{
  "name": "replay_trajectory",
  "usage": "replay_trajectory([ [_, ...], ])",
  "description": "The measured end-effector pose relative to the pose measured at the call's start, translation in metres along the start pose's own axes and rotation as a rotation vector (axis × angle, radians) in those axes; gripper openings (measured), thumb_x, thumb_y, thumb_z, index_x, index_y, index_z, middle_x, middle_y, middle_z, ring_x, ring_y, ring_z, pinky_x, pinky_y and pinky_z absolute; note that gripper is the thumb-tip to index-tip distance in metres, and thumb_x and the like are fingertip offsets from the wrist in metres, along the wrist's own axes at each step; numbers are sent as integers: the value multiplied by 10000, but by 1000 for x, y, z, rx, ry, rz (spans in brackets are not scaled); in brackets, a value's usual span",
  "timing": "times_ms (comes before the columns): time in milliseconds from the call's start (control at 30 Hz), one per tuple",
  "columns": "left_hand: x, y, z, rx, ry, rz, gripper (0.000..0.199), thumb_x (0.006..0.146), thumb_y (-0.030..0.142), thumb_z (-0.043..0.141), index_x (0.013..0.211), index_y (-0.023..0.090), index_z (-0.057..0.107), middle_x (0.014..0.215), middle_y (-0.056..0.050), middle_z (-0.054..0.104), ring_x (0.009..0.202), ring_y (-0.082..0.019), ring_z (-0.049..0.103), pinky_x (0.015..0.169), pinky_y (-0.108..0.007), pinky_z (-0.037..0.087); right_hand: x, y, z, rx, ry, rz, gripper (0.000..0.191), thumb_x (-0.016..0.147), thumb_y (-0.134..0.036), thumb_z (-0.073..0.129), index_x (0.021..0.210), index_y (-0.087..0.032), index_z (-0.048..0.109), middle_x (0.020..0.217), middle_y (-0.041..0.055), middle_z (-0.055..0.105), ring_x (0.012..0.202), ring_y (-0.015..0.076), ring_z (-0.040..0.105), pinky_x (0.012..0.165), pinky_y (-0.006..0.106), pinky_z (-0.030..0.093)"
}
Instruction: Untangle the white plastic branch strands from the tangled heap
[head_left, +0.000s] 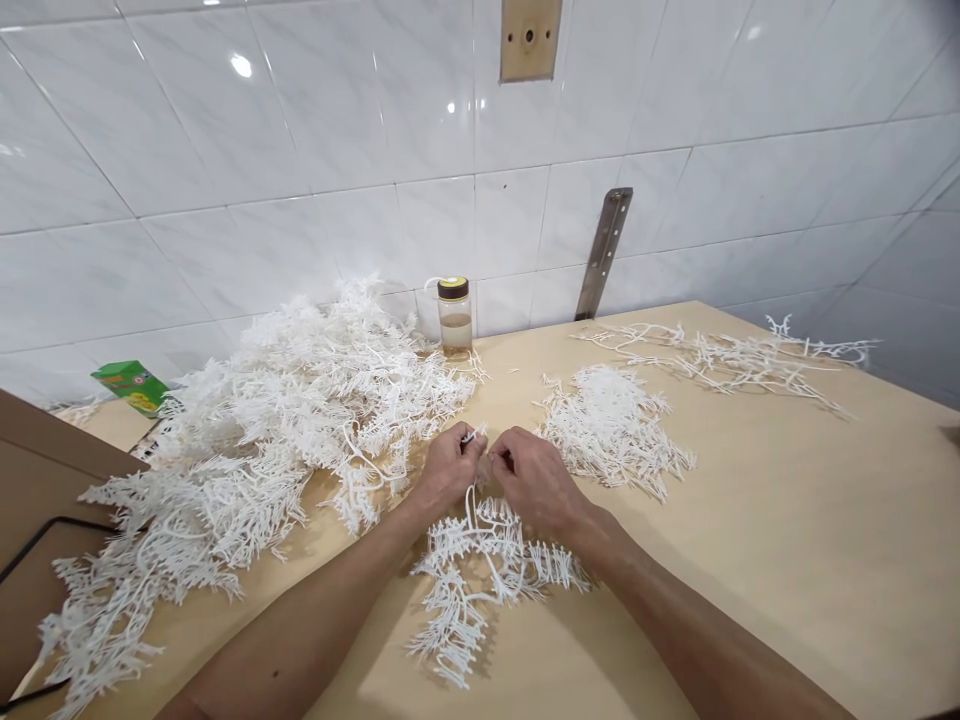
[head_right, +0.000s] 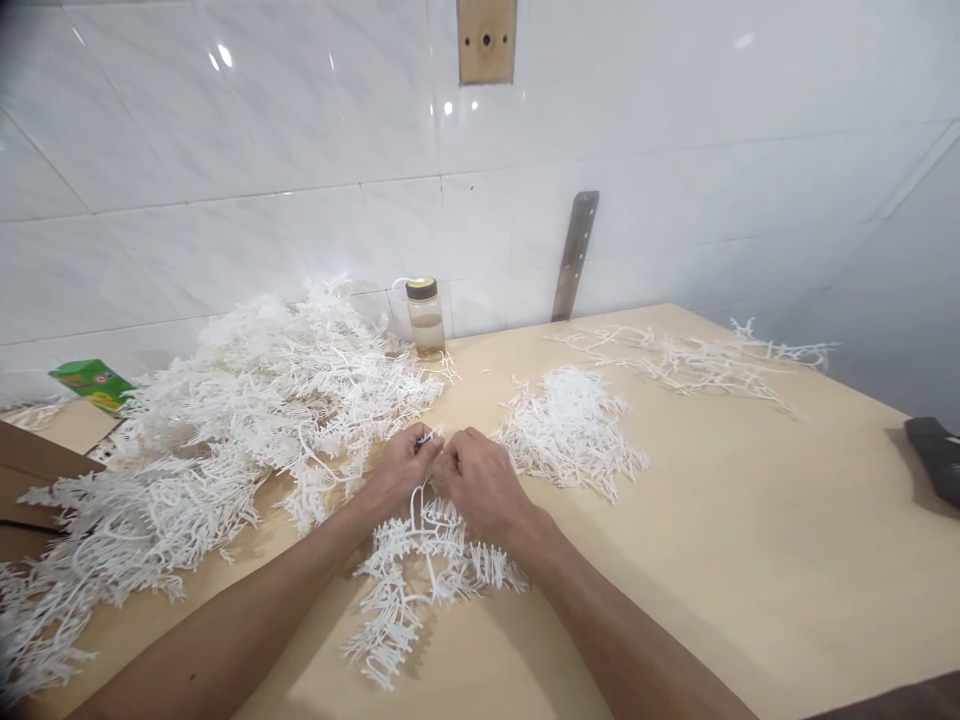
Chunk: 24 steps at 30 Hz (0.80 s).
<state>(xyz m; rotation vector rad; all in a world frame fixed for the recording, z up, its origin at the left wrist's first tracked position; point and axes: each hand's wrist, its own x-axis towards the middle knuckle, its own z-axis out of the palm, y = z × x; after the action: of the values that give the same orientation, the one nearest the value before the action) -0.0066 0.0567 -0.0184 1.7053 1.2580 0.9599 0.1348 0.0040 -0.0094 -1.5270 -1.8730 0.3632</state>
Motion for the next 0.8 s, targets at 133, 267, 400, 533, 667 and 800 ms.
replay_trajectory([
  [133,6,-3,-9,-151,1,-72,342,752,505,658,694,174,595,570,36,487,527,-108,414,513,-237,304,3,2,-3,118,49,-37,197,920,-220,469,789,-182,611,814,58,665,677,160,585,639,294,461],
  [267,6,-9,-12,-319,-119,-143,453,697,616,694,707,175,588,507,59,438,433,-73,353,455,-223,265,14,28,-26,103,184,200,160,871,-278,524,829,-192,653,767,51,686,642,181,612,630,311,479],
  [400,5,-9,-9,-351,-106,-185,474,655,629,725,684,182,571,472,79,380,399,-60,325,427,-214,230,22,63,-50,-123,355,299,116,785,-251,569,835,-194,656,755,52,680,631,193,604,725,357,478],
  [533,1,-2,-6,-352,-116,-179,460,662,607,733,700,176,577,478,75,386,410,-62,333,429,-214,239,22,62,-55,-178,391,297,232,812,-284,555,963,-174,692,947,115,696,747,221,639,793,391,486],
  [667,-4,4,-3,-298,-82,-79,421,726,572,691,689,168,579,531,48,447,472,-77,375,470,-222,289,17,29,-38,182,-8,253,284,860,-408,559,937,-198,735,922,73,741,771,203,661,707,328,507],
  [800,-6,6,0,-234,-45,8,408,769,551,646,668,160,589,596,28,484,550,-95,410,537,-235,336,12,13,-20,269,-111,246,283,846,-425,576,858,-208,757,829,35,744,699,177,645,630,295,473],
])
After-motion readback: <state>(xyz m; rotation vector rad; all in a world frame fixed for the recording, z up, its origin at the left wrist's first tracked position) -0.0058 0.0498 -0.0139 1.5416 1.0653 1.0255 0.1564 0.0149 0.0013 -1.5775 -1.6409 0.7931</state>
